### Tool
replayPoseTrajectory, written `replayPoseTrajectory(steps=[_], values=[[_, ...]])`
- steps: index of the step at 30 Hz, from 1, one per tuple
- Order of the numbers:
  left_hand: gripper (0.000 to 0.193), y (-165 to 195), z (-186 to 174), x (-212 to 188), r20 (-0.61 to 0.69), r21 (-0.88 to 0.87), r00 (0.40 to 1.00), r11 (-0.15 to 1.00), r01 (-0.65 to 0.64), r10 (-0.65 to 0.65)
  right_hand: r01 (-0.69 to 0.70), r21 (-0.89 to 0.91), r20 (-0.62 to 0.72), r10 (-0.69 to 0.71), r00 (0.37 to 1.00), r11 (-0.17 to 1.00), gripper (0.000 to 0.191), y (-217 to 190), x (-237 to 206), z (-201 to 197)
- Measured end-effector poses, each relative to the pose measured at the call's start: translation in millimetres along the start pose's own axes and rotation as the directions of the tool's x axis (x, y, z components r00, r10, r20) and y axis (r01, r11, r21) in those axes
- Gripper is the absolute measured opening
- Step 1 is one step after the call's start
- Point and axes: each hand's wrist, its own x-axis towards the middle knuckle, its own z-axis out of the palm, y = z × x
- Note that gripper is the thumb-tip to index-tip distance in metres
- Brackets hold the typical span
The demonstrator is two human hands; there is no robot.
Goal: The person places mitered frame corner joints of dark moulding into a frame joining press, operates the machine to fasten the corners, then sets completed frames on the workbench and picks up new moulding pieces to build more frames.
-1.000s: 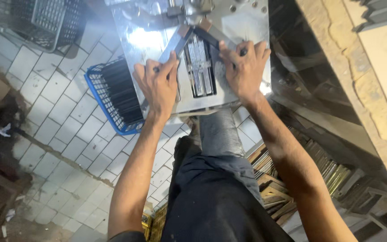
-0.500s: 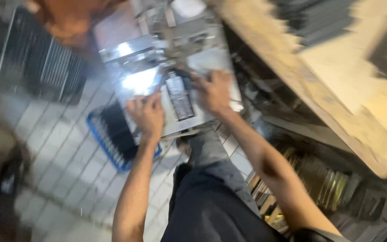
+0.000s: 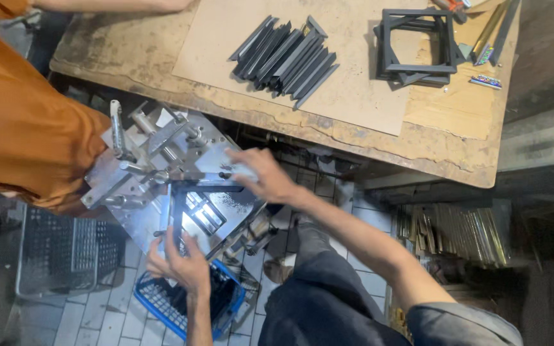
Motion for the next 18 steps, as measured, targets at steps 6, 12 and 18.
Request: replayPoseTrajectory(steps=[6,12,18], values=[[0.028,118.9,69.9,22.5,0.12,-0.204,0.957,0.95,-0.238,0.266,-0.146,-0.46,-0.187,0.065,0.98,0.876,0.051,100.0,14.2,-141.2],[0.029,269.0,166.1,90.9,0.239,-0.35,0.728,0.757,-0.552,0.642,-0.305,-0.472,-0.263,0.198,0.944,0.828,0.051,168.4,28.2,-205.6],[0.037,338.7,243.3,119.4,0.312,-0.026,0.725,0.768,-0.64,0.614,-0.254,-0.473,-0.192,0.183,0.964,0.844,0.048,207.9,41.5,-221.4]])
